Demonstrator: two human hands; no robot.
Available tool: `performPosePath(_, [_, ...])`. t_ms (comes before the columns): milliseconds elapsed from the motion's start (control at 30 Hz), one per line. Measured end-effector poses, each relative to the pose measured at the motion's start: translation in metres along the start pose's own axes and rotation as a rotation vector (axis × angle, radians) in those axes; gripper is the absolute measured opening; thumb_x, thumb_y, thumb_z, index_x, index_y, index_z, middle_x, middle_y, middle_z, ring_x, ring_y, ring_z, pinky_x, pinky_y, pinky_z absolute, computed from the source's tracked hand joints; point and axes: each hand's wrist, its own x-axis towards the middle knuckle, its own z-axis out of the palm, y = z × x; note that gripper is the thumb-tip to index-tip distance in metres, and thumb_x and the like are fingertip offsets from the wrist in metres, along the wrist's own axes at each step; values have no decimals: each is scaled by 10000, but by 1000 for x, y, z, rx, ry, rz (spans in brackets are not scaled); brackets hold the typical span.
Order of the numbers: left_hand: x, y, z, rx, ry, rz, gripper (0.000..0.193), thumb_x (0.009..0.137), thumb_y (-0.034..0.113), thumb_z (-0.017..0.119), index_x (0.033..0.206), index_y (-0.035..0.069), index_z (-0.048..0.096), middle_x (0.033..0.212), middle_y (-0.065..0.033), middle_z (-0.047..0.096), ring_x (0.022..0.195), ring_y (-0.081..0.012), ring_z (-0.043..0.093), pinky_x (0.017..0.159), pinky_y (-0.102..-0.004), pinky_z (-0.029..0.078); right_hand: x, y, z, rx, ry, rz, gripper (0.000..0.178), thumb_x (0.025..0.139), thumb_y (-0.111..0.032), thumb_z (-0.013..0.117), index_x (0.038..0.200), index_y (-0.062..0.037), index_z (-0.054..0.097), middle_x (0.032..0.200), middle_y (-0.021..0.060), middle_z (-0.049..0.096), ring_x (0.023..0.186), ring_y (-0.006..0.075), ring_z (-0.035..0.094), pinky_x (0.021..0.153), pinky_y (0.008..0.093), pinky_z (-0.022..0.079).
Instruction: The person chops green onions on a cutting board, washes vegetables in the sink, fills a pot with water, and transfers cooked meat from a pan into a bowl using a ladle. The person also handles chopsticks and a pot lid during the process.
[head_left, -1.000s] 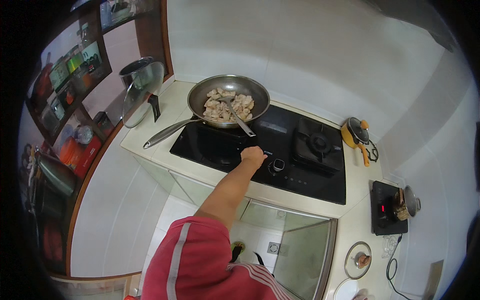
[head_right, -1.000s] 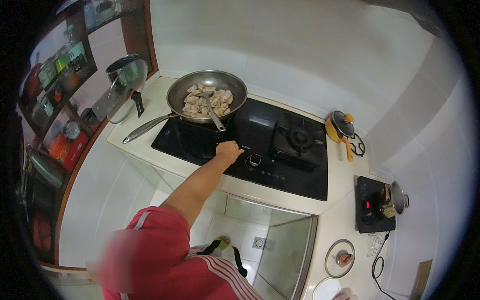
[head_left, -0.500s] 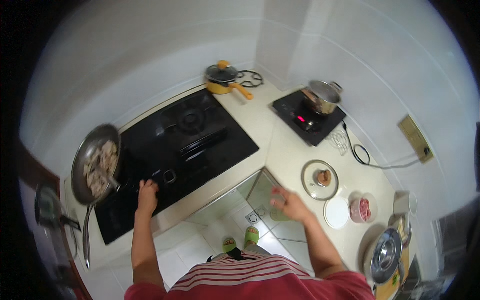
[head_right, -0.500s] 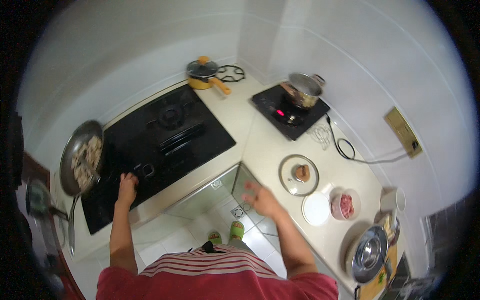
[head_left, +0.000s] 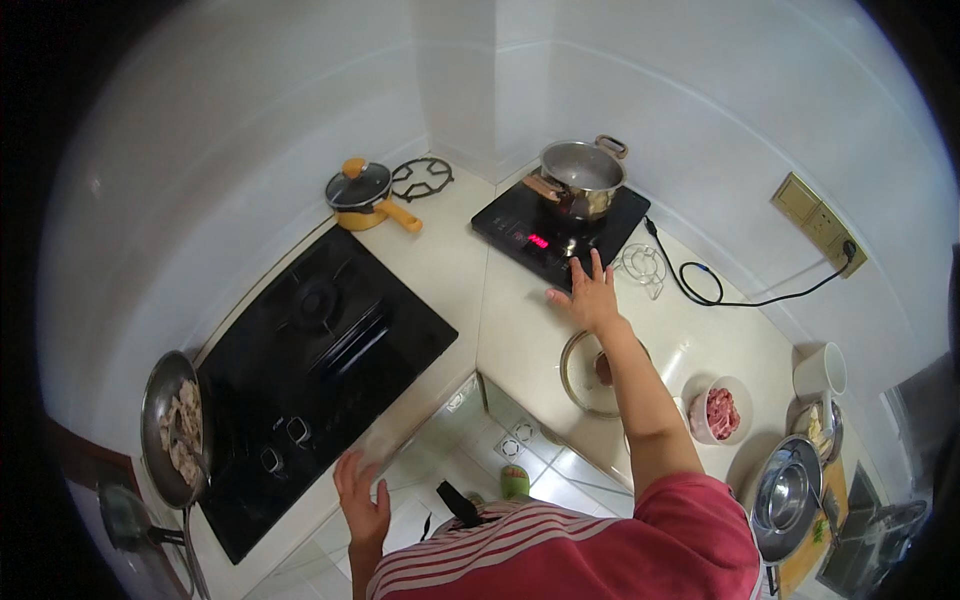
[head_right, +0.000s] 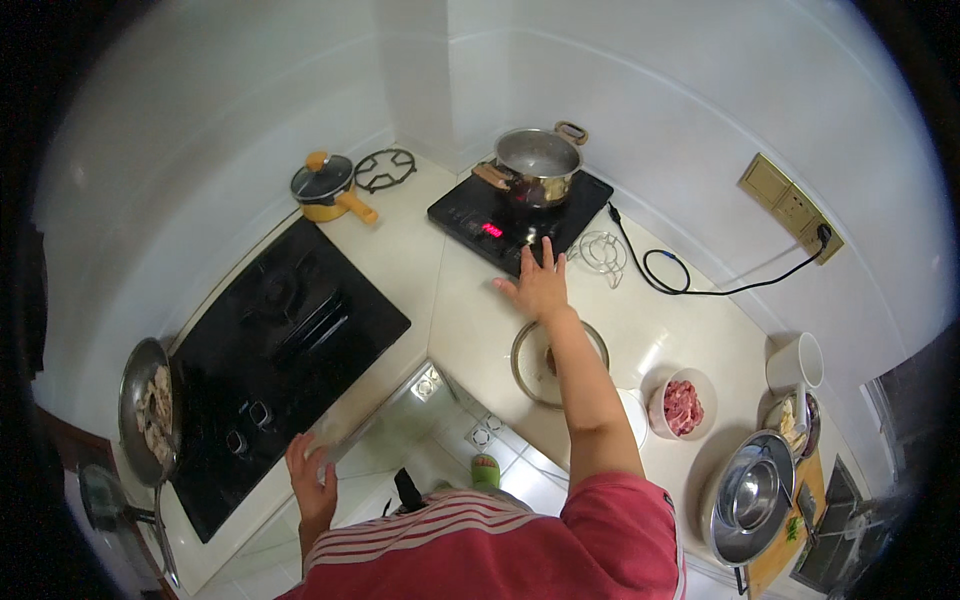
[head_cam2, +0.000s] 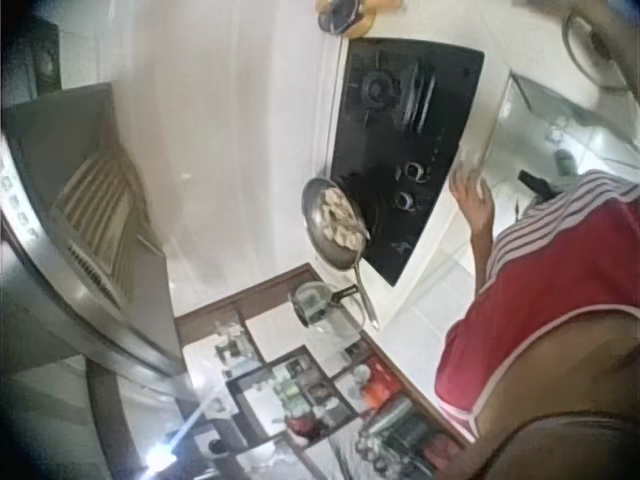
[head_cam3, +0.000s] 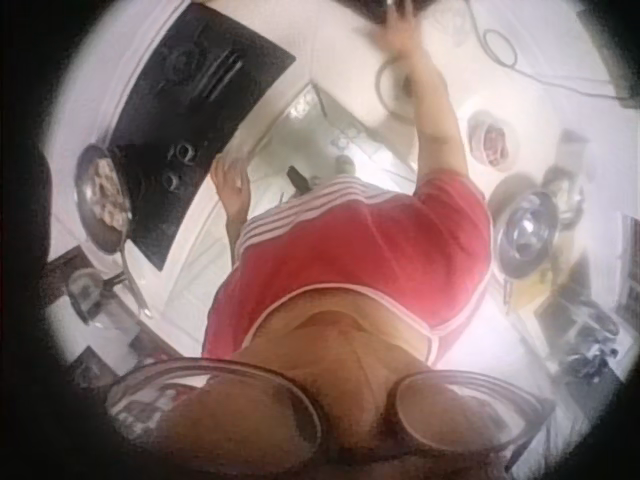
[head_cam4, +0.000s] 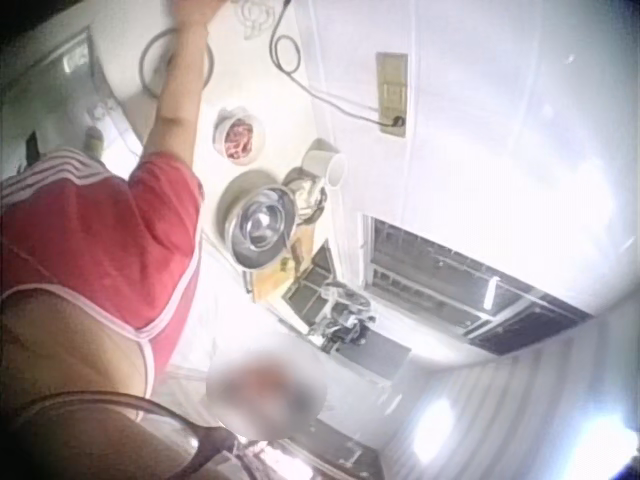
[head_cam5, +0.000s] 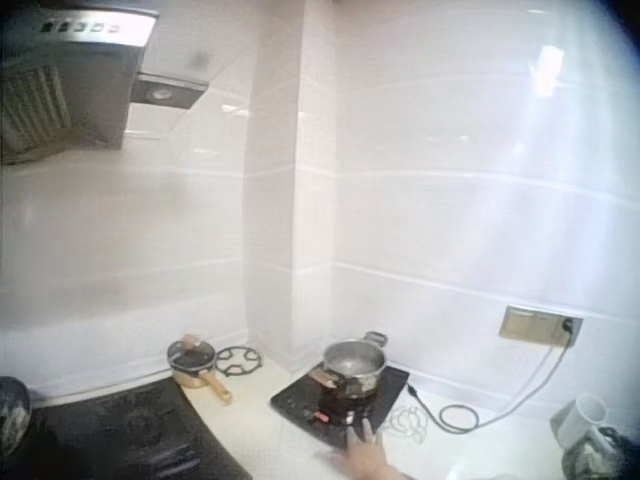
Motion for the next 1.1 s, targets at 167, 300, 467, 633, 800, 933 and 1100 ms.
performPosePath(167, [27,12,21,-128,-71,68,200,749,-5,564,948,0,579,1143,-133,530,1090,-327,458,946,-442,340,-70,-28,-41,453,498,-21,578,788,-265,626,1250,-12,389,1269,213,417,1201,378,354,991,412,299])
performPosePath(300, [58,28,47,-232,-168,370,174,770,-9,546,939,1,587,1023,-131,591,970,-307,536,880,-422,396,-195,-58,-40,522,536,-137,337,747,-144,629,1060,-60,537,927,134,556,851,312,532,814,396,415])
performPosePath(467, [59,77,103,-505,-451,793,155,766,-26,546,914,-8,589,938,-170,603,820,-318,589,720,-378,480,-379,-78,-12,401,398,142,179,759,-137,617,894,-41,551,673,132,552,658,317,537,675,401,444])
performPosePath(633, [-6,177,139,-733,-800,1111,108,736,-18,592,834,22,611,797,-133,610,700,-271,603,613,-324,490,-588,-113,41,485,154,965,211,814,-238,540,898,-48,580,756,149,609,715,349,586,652,432,464])
performPosePath(800, [-125,300,136,-861,-1150,1375,119,749,111,671,680,49,597,595,-83,563,488,-234,541,450,-310,424,-821,-194,167,377,326,2034,271,793,-268,534,892,-32,623,900,180,627,852,359,591,752,429,470])
performPosePath(933, [-221,383,136,-892,-1231,1532,253,735,163,697,570,45,546,504,-86,511,417,-230,491,395,-318,373,-957,-294,250,975,237,2842,191,778,-162,544,817,-13,656,778,133,653,689,239,625,618,350,495])
performPosePath(1100, [-387,455,152,-697,-1329,1486,314,778,241,639,549,60,524,480,-111,495,437,-282,504,423,-368,383,-1045,-294,225,921,-106,2238,342,760,-334,577,786,-2,652,763,139,653,625,243,635,631,369,510])
